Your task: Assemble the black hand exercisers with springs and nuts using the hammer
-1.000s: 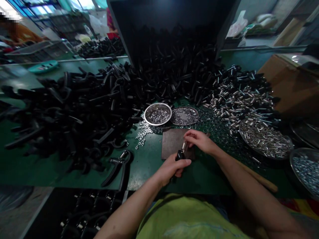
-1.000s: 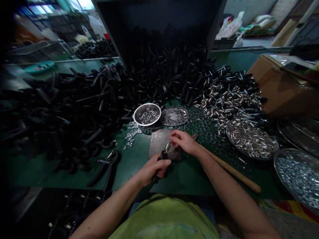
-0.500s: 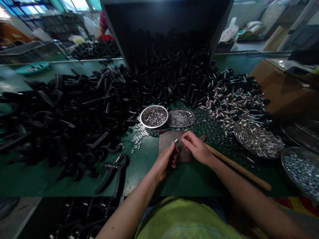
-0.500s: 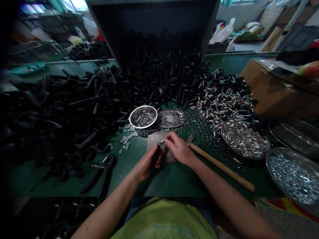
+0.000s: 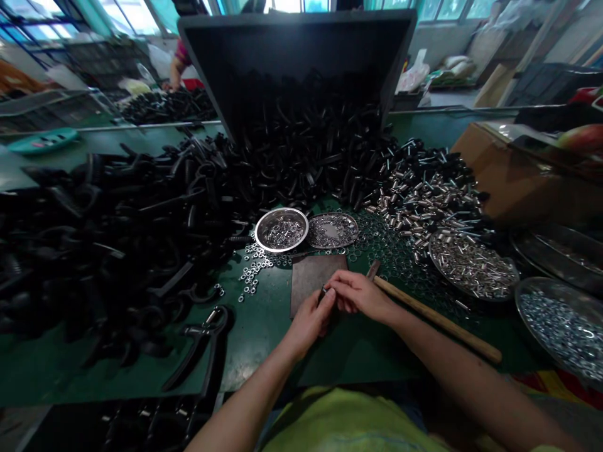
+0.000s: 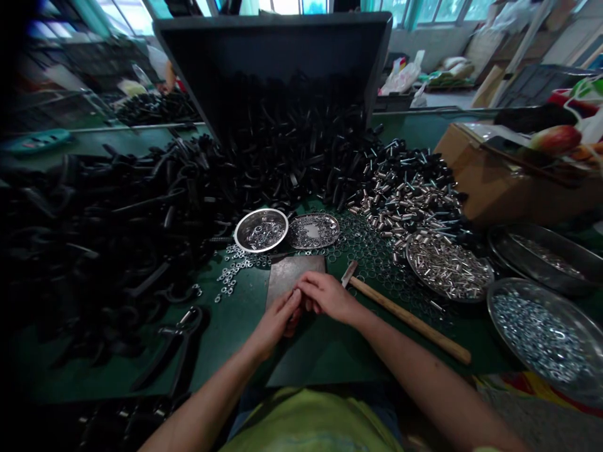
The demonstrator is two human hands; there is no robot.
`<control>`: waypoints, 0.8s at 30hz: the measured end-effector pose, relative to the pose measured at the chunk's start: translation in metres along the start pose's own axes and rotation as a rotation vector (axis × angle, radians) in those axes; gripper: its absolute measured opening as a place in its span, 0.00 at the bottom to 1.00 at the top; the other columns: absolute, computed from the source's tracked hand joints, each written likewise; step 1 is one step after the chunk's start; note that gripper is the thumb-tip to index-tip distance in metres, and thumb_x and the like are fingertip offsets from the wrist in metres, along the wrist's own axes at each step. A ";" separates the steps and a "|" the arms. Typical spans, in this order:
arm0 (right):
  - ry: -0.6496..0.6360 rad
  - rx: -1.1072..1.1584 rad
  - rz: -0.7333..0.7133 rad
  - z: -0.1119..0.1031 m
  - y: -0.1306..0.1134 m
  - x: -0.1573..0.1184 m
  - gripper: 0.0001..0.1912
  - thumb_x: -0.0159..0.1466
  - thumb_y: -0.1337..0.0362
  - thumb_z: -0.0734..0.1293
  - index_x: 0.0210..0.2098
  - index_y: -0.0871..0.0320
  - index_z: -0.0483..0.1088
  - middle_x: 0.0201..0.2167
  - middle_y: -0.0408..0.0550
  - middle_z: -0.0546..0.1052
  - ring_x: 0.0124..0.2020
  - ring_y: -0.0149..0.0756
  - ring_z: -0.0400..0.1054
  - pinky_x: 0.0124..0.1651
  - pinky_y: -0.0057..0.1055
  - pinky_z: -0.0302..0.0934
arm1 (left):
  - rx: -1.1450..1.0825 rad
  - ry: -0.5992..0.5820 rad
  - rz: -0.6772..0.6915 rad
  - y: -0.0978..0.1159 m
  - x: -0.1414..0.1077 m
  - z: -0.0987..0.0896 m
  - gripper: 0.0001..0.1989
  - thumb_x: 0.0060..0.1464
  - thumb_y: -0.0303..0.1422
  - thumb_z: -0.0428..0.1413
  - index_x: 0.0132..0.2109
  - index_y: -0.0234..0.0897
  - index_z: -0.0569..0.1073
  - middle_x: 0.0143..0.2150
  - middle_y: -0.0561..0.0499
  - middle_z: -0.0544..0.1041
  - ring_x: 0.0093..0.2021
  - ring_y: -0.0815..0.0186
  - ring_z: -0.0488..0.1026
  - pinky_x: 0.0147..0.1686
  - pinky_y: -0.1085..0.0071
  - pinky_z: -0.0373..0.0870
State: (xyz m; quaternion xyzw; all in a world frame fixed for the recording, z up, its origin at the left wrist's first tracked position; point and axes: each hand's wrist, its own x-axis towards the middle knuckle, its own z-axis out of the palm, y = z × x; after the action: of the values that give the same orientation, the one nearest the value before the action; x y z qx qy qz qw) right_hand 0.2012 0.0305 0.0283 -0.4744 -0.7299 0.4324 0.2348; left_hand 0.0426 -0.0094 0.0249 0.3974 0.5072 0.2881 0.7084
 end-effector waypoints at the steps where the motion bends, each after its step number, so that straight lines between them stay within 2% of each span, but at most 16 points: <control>1: -0.009 -0.121 0.008 -0.014 0.010 0.008 0.14 0.67 0.61 0.53 0.39 0.55 0.69 0.21 0.40 0.72 0.19 0.29 0.64 0.24 0.26 0.57 | -0.002 -0.016 -0.042 0.000 0.000 -0.001 0.25 0.48 0.56 0.52 0.34 0.37 0.65 0.21 0.60 0.56 0.18 0.77 0.51 0.16 0.80 0.44; 2: 0.060 -0.315 0.012 -0.033 0.022 0.018 0.14 0.67 0.61 0.54 0.39 0.55 0.70 0.24 0.42 0.74 0.23 0.30 0.66 0.27 0.27 0.59 | -0.014 -0.029 -0.088 0.000 -0.001 -0.001 0.25 0.48 0.56 0.52 0.34 0.37 0.65 0.21 0.60 0.56 0.18 0.77 0.50 0.16 0.80 0.43; 3: 0.238 -0.579 0.061 -0.055 0.034 0.028 0.13 0.66 0.63 0.56 0.40 0.54 0.71 0.30 0.44 0.76 0.29 0.31 0.67 0.32 0.28 0.61 | -0.032 -0.036 -0.132 -0.001 -0.001 -0.002 0.25 0.48 0.57 0.51 0.34 0.36 0.65 0.21 0.60 0.55 0.17 0.78 0.50 0.16 0.80 0.42; 5: 0.381 -0.730 0.134 -0.102 0.058 0.047 0.15 0.64 0.68 0.56 0.45 0.59 0.71 0.43 0.55 0.74 0.42 0.39 0.66 0.43 0.35 0.59 | -0.077 -0.026 -0.198 -0.002 0.000 -0.004 0.26 0.48 0.57 0.51 0.33 0.36 0.66 0.21 0.60 0.55 0.17 0.78 0.48 0.16 0.80 0.40; 6: 0.420 -0.783 0.160 -0.125 0.068 0.055 0.17 0.64 0.71 0.55 0.47 0.61 0.70 0.46 0.59 0.72 0.46 0.43 0.63 0.45 0.39 0.58 | -0.104 -0.014 -0.221 -0.003 0.001 -0.005 0.26 0.48 0.57 0.51 0.33 0.36 0.66 0.21 0.60 0.55 0.17 0.78 0.48 0.16 0.80 0.39; 9: 0.457 -0.907 0.217 -0.177 0.091 0.072 0.20 0.62 0.75 0.54 0.48 0.64 0.69 0.47 0.63 0.70 0.49 0.49 0.58 0.46 0.44 0.55 | -0.206 0.032 -0.257 -0.005 0.005 -0.008 0.26 0.47 0.57 0.53 0.34 0.35 0.65 0.21 0.60 0.56 0.17 0.79 0.47 0.16 0.81 0.38; 12: 0.420 -0.978 0.236 -0.198 0.100 0.079 0.18 0.61 0.75 0.54 0.43 0.65 0.72 0.39 0.63 0.72 0.48 0.51 0.58 0.46 0.45 0.54 | -0.347 0.042 -0.255 -0.004 0.008 -0.010 0.27 0.46 0.56 0.54 0.35 0.34 0.67 0.22 0.60 0.57 0.18 0.79 0.50 0.15 0.82 0.41; 15: 0.436 -1.035 0.205 -0.195 0.093 0.080 0.17 0.61 0.75 0.54 0.44 0.68 0.71 0.41 0.66 0.71 0.49 0.52 0.59 0.46 0.46 0.55 | -0.516 0.026 -0.269 -0.002 0.013 -0.014 0.31 0.46 0.60 0.50 0.36 0.32 0.68 0.23 0.58 0.60 0.18 0.78 0.53 0.15 0.82 0.45; 18: 0.520 -0.952 0.081 -0.168 0.066 0.070 0.16 0.61 0.71 0.58 0.47 0.67 0.69 0.44 0.63 0.70 0.48 0.50 0.62 0.46 0.44 0.58 | -0.722 0.044 -0.285 0.002 0.020 -0.019 0.28 0.50 0.57 0.48 0.32 0.32 0.67 0.22 0.56 0.62 0.17 0.77 0.55 0.14 0.82 0.47; 20: 0.503 -0.694 -0.005 -0.137 0.040 0.055 0.13 0.60 0.67 0.62 0.44 0.63 0.71 0.41 0.57 0.73 0.43 0.44 0.66 0.46 0.41 0.61 | -0.885 0.052 -0.276 0.005 0.024 -0.023 0.21 0.55 0.49 0.49 0.30 0.33 0.65 0.21 0.56 0.62 0.17 0.77 0.56 0.14 0.82 0.48; 22: 0.384 -0.319 -0.068 -0.098 0.012 0.035 0.13 0.59 0.63 0.65 0.43 0.59 0.70 0.39 0.51 0.74 0.37 0.39 0.69 0.41 0.37 0.66 | -1.003 0.052 -0.238 0.008 0.025 -0.025 0.16 0.56 0.41 0.48 0.28 0.33 0.64 0.20 0.56 0.61 0.17 0.76 0.56 0.15 0.82 0.51; 24: 0.306 -0.067 -0.152 -0.060 -0.013 0.015 0.13 0.59 0.62 0.66 0.43 0.57 0.69 0.39 0.48 0.75 0.38 0.37 0.71 0.42 0.35 0.67 | -1.038 0.049 -0.187 0.009 0.023 -0.026 0.14 0.55 0.38 0.47 0.27 0.33 0.65 0.18 0.55 0.60 0.17 0.75 0.55 0.16 0.80 0.53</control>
State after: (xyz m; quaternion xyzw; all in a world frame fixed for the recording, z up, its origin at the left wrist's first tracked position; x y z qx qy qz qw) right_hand 0.2335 0.0665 0.0690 -0.4858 -0.7334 0.3114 0.3593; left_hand 0.0258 0.0211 0.0167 -0.0594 0.3473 0.4464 0.8226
